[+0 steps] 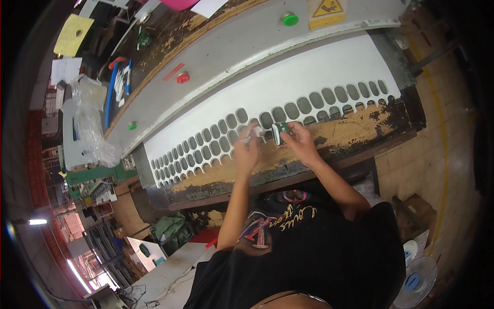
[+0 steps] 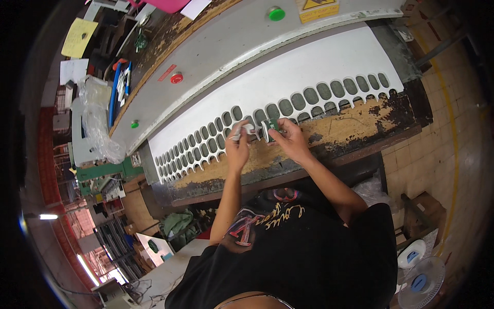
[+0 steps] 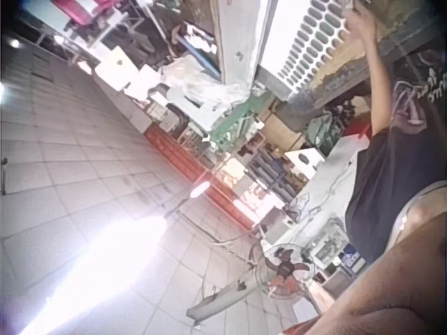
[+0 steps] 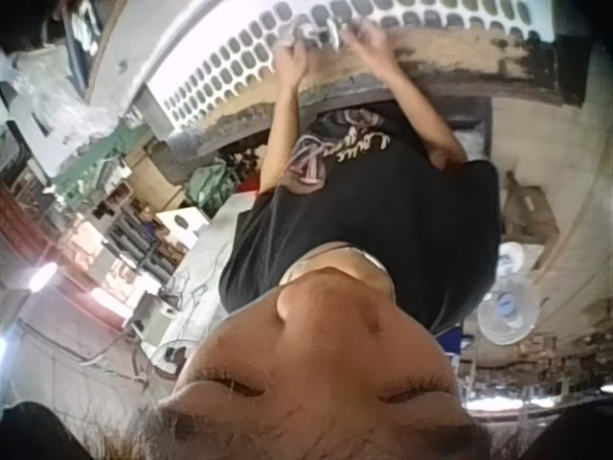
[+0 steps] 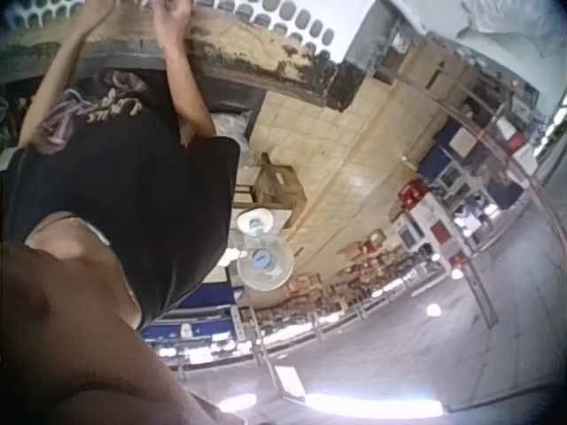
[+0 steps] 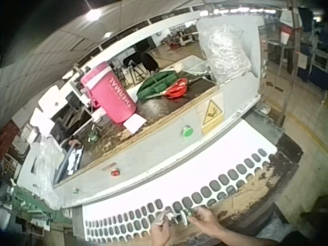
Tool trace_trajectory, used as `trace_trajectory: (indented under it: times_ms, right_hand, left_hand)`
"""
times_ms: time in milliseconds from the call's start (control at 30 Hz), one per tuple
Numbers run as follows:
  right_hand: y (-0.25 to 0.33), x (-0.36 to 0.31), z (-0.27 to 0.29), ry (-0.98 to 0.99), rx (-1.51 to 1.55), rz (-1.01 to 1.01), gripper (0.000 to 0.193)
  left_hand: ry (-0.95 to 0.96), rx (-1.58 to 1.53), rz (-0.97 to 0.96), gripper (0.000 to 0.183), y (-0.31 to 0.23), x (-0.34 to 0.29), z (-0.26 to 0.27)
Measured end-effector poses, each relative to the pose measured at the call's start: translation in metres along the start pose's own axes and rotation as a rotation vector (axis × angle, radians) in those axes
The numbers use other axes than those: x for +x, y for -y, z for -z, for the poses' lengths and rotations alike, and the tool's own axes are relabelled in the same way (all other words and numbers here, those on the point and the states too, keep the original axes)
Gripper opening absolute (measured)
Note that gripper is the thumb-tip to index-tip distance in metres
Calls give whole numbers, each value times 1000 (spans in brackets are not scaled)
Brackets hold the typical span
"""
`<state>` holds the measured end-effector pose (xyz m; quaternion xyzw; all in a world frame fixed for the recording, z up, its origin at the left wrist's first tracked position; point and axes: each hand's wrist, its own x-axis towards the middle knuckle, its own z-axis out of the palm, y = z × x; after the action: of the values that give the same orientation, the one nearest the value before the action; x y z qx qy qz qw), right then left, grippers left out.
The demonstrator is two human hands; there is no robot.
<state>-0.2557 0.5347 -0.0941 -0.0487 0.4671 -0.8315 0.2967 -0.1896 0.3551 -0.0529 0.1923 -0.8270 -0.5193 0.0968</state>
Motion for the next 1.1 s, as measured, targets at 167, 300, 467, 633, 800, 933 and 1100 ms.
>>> trace_trajectory:
  times_ms: [167, 300, 467, 633, 800, 933, 1100]
  right_hand:
    - [-4, 0, -26, -18, -81, -40, 22]
    - [-10, -1, -41, -53, -624, 382, 25]
    - [-16, 9, -58, 65, -723, 374, 24]
    - [-32, 7, -79, 106, -265, 344, 33]
    - [-17, 7, -97, 179, -171, 139, 42]
    - [-32, 10, -104, 205, -302, 239, 43]
    - [-46, 25, -123, 252, -347, 101, 36]
  left_hand:
    - [-172, -590, 244, 28, 7, -14, -47]
    - [-265, -873, 146, 32, -7, -15, -55]
    - [-409, -1137, 165, 26, -14, -20, -41]
    - [-529, -946, 127, 22, -19, -15, -19]
    - [-481, -1029, 197, 22, -17, -13, 9]
    - [-415, -897, 127, 22, -12, -11, 23]
    - [-428, -739, 122, 20, 4, -9, 52]
